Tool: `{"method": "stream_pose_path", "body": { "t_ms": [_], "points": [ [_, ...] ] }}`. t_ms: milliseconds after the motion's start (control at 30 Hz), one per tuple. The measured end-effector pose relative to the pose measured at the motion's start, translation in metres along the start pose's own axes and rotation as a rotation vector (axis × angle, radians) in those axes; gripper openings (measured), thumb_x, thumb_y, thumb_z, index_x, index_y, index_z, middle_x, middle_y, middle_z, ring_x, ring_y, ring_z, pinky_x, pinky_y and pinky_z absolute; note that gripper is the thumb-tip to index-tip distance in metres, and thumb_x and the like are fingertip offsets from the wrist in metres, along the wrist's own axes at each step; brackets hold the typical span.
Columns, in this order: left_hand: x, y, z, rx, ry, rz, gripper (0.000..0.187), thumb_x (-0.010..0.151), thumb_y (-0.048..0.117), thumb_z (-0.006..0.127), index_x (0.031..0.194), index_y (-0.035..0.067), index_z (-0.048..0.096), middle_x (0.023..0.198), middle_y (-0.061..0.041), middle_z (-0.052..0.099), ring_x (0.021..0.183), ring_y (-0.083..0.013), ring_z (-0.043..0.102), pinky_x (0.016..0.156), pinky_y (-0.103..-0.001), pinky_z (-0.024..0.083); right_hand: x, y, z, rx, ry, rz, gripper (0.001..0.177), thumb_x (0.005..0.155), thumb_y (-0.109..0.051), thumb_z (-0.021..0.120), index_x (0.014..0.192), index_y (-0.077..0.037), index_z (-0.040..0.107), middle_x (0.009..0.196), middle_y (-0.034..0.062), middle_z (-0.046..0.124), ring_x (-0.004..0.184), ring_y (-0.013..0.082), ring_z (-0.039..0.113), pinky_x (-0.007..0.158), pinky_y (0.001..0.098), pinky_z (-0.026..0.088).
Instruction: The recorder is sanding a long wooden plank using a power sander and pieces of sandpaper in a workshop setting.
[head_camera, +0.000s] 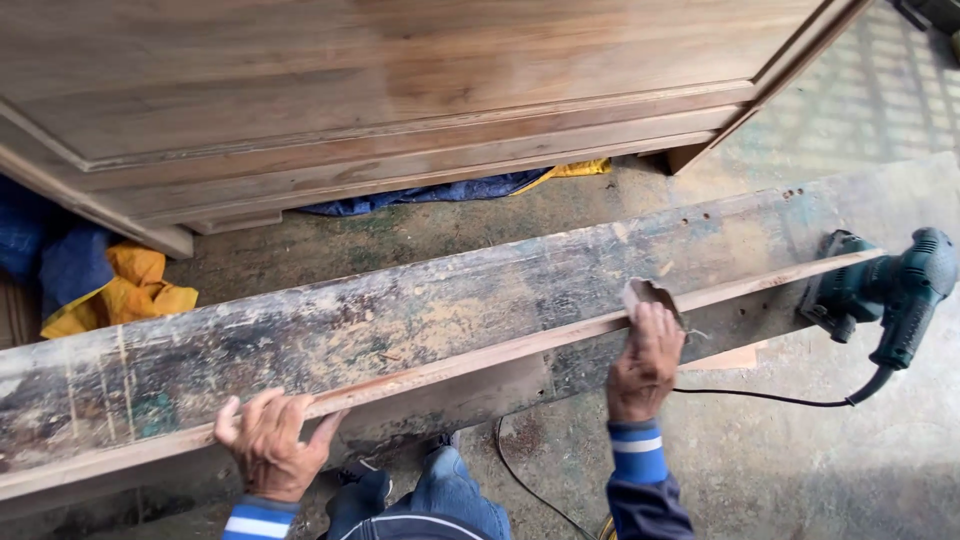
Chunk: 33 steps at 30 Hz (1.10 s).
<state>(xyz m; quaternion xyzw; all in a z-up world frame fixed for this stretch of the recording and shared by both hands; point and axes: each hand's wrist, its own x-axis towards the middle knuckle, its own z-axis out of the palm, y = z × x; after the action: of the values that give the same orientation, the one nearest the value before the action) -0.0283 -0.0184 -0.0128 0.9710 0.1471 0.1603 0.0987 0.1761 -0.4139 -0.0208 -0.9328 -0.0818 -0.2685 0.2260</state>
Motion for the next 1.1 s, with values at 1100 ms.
{"method": "stream_pose_path", "body": {
  "t_ms": [1100],
  "points": [
    [0.001, -0.003, 0.002, 0.039, -0.022, 0.012, 0.048, 0.070, 0.054, 0.084, 0.094, 0.015, 0.071, 0.090, -0.002, 0.070, 0.113, -0.0227, 0.063, 0.122, -0.055, 0.023, 0.004, 0.038, 0.008, 0.013, 0.012, 0.166, 0.037, 0.106, -0.005, 0.053, 0.142, -0.008, 0.061, 0.145, 0.0209, 0.061, 0.138, 0.0359, 0.055, 0.118, 0.0481, 0.042]
  ]
}}
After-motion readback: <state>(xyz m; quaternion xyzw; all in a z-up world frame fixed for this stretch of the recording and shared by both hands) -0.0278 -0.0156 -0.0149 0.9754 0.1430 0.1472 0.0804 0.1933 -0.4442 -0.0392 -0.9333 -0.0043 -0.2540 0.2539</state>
